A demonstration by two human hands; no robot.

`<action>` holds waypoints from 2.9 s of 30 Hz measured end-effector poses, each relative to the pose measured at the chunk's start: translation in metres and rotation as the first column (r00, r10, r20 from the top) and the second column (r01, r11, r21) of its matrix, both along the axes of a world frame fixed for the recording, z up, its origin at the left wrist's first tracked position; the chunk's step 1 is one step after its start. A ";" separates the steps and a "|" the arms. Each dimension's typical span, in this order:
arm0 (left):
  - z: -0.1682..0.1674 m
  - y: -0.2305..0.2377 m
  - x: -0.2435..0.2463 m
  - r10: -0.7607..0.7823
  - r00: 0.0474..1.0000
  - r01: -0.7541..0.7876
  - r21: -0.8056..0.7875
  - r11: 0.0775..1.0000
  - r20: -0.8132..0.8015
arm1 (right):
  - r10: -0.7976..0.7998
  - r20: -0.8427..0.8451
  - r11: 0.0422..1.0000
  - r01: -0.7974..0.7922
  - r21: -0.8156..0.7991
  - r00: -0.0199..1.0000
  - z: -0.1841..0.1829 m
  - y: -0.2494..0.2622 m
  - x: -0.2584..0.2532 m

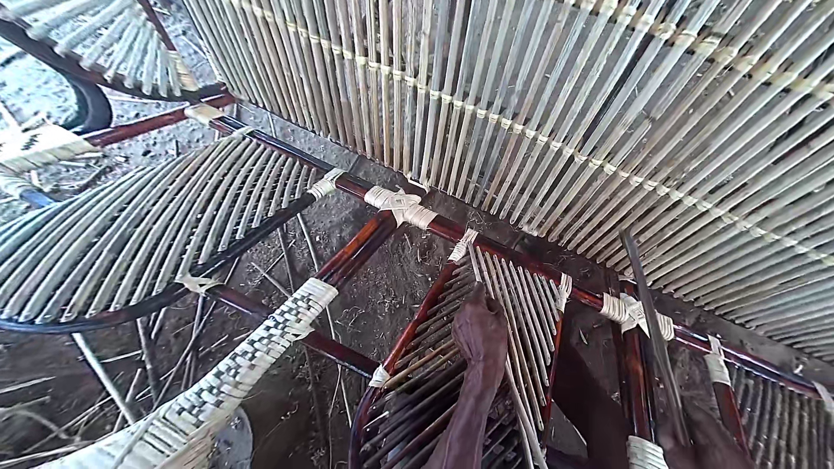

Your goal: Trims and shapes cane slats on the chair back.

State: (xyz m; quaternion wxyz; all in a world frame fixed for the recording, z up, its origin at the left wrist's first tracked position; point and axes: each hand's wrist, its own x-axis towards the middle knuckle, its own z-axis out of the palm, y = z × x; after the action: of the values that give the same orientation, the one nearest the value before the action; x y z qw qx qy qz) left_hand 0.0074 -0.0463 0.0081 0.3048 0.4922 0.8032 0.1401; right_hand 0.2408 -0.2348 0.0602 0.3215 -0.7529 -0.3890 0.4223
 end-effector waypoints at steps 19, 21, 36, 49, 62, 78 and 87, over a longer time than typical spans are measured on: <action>0.004 0.003 0.001 -0.011 1.000 0.011 -0.039 0.999 -0.015 | 0.388 0.631 0.906 -0.403 -0.128 0.672 -0.068 0.068 -0.051; 0.003 0.002 0.000 -0.007 1.000 0.006 -0.031 1.000 -0.022 | 0.360 0.641 0.908 -0.411 -0.076 0.677 -0.066 0.067 -0.052; 0.004 0.002 0.001 -0.010 1.000 0.009 -0.037 0.999 -0.021 | 0.410 0.503 0.905 -0.409 -0.118 0.761 -0.054 0.068 -0.057; 0.002 0.001 0.000 -0.008 1.000 0.008 -0.004 1.000 -0.026 | 0.327 0.554 0.908 -0.416 0.039 0.765 -0.044 0.070 -0.064; 0.002 0.000 0.001 -0.021 1.000 0.021 -0.032 0.999 -0.023 | 0.231 0.535 0.904 -0.382 0.190 0.812 -0.048 0.062 -0.067; 0.001 0.001 0.001 -0.029 0.999 0.029 -0.012 1.000 -0.038 | 0.538 0.190 0.788 -0.410 -0.459 0.821 -0.041 0.088 -0.061; 0.001 0.000 0.004 -0.034 0.998 0.032 -0.031 0.999 -0.043 | 0.533 0.301 0.818 -0.390 -0.422 0.791 -0.044 0.080 -0.069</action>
State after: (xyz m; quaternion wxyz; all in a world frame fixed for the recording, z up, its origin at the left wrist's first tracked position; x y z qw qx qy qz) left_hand 0.0110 -0.0459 0.0089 0.2969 0.5037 0.8035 0.1118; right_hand 0.1721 -0.1551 0.0164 -0.0153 -0.7469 -0.5429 0.3835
